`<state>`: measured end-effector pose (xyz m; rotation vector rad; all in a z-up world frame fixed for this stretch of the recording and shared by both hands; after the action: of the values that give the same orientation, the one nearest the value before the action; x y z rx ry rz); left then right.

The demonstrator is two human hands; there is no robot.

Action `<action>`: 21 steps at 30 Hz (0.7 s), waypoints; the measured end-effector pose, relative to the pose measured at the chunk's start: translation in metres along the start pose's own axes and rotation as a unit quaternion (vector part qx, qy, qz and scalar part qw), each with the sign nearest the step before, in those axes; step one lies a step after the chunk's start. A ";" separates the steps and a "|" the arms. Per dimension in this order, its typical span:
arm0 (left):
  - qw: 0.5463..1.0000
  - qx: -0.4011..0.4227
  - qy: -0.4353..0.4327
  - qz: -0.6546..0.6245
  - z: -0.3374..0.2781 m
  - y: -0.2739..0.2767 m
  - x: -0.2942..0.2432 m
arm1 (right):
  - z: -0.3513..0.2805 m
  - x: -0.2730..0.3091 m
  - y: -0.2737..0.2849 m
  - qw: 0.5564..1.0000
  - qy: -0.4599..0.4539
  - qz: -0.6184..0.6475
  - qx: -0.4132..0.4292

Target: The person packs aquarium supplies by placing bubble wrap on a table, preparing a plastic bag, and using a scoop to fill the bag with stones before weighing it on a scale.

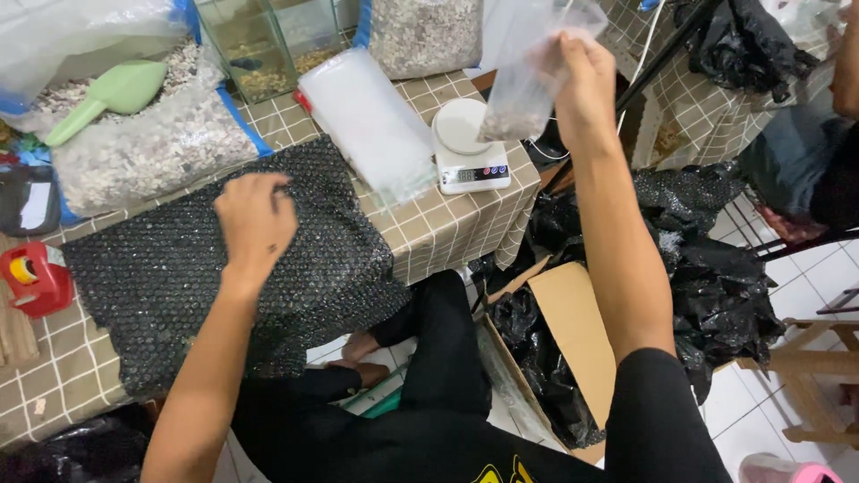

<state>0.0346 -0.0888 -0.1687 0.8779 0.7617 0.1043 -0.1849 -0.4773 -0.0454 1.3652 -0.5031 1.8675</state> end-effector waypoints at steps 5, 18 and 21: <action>0.987 -0.099 -0.017 0.125 -0.048 0.010 0.084 | 0.027 -0.033 -0.033 1.000 -0.017 0.025 0.003; 0.993 0.028 -0.112 -0.030 0.054 -0.044 -0.069 | 0.027 -0.004 -0.054 0.999 0.038 -0.026 -0.001; 0.974 0.134 -0.159 -0.090 0.103 -0.107 -0.110 | 0.015 0.026 -0.044 0.995 0.072 -0.064 -0.011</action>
<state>-0.0032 -0.2679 -0.1443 1.0467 0.5569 -0.3003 -0.1462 -0.4508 -0.0214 1.2094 -0.3539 1.8339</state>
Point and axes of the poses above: each hand's wrist, its own z-axis towards the middle knuckle, its own y-axis out of the back of the hand, x = y × z, the point moved 10 cm from there along z, towards the middle knuckle, and after that the axes turned 13 degrees about -z, right-handed, at the moved point
